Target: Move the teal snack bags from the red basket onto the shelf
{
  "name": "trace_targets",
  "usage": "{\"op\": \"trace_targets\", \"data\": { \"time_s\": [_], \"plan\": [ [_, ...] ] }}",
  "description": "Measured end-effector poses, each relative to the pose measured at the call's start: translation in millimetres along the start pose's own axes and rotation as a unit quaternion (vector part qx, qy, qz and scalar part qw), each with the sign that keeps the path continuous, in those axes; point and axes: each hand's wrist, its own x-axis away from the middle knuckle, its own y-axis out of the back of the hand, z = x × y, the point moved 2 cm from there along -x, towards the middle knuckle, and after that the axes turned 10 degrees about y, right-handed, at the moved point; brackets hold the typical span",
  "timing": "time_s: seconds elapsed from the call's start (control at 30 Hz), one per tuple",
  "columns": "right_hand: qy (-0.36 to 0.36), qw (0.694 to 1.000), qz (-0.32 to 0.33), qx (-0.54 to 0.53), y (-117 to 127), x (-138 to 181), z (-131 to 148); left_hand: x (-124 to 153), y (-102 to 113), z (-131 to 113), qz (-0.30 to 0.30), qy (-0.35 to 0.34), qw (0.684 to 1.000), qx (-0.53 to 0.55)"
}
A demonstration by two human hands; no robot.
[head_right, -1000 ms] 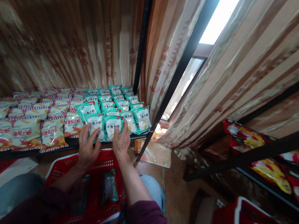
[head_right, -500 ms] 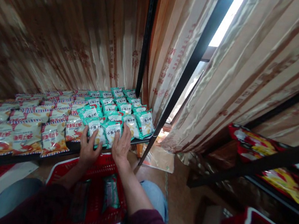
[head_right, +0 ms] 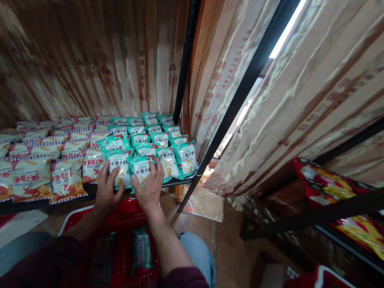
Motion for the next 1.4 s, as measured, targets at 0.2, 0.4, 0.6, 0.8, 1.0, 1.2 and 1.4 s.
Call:
{"op": "trace_targets", "data": {
  "time_s": [0.2, 0.4, 0.6, 0.8, 1.0, 1.2, 1.4],
  "plan": [
    [0.005, 0.999, 0.036, 0.026, -1, -4, 2, 2, 1, 5, 0.008, 0.001, 1.0, 0.0],
    [-0.002, 0.999, 0.041, 0.034, -3, -2, 0, -1, 0, 3, 0.002, 0.024, 1.0, -0.005],
    [-0.013, 0.999, 0.046, 0.021, -6, 1, -2, -16, 1, -5, -0.014, 0.077, 0.997, 0.003],
    [-0.022, 0.999, 0.031, 0.013, -8, 2, -4, -37, 5, -7, -0.007, 0.124, 0.992, 0.003],
    [-0.031, 0.999, 0.024, 0.025, -11, 4, -5, -60, 3, -14, 0.006, 0.131, 0.991, -0.009],
    [-0.02, 0.999, 0.013, 0.022, -11, 4, -6, -69, -4, -17, 0.018, 0.147, 0.986, -0.072],
    [-0.013, 0.999, -0.004, 0.031, -11, 1, -7, -66, -13, -14, 0.033, 0.11, 0.986, -0.119]
  ]
}}
